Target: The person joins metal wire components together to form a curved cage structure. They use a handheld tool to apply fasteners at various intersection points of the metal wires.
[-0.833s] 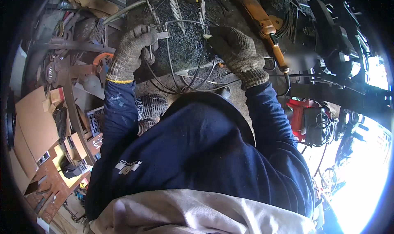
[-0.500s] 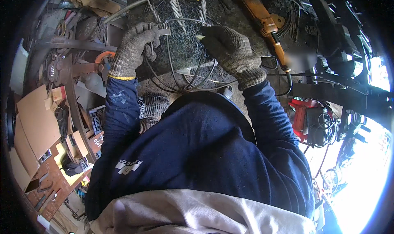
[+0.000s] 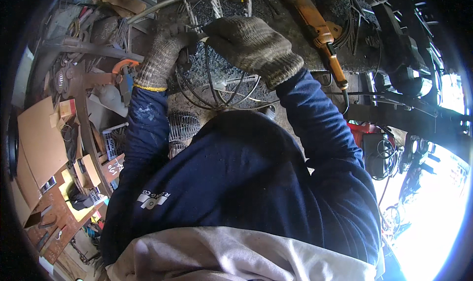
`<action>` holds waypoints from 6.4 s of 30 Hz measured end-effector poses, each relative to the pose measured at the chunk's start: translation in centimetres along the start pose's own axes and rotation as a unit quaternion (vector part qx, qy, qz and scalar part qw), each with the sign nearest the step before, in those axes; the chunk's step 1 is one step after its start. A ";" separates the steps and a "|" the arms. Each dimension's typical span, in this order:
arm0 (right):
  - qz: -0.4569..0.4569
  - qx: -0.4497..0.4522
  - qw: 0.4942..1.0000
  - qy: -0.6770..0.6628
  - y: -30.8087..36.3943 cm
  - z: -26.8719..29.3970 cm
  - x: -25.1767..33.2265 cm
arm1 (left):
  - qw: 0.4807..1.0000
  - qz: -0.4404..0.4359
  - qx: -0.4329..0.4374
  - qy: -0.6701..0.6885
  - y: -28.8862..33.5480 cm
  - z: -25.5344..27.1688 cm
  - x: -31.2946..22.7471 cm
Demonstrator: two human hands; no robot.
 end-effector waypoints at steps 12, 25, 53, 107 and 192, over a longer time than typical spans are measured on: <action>0.100 0.032 0.988 0.116 -0.9 -0.7 -0.6 | 0.999 -0.028 -0.009 -0.023 -0.3 0.0 0.4; -0.073 -0.028 0.997 0.009 3.3 2.3 -0.7 | 0.993 0.025 0.077 0.082 2.0 0.5 0.3; 0.009 0.005 1.000 0.017 1.6 -0.6 1.5 | 0.997 0.038 -0.017 -0.068 2.0 0.2 0.6; -0.051 0.014 0.998 -0.043 3.7 -0.7 2.5 | 0.997 0.034 0.029 0.066 3.9 -0.4 2.0; -0.054 -0.025 0.995 -0.076 8.4 -0.6 2.4 | 0.985 0.102 0.104 0.091 8.1 -1.0 2.5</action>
Point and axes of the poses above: each hand's wrist, its own y-axis away from the middle knuckle, its own z-axis out of the back of the hand, x = y × z, the point moved 2 cm from there along -y, towards the middle knuckle, and after that the axes turned 13 degrees about z, right-handed, at the moved point
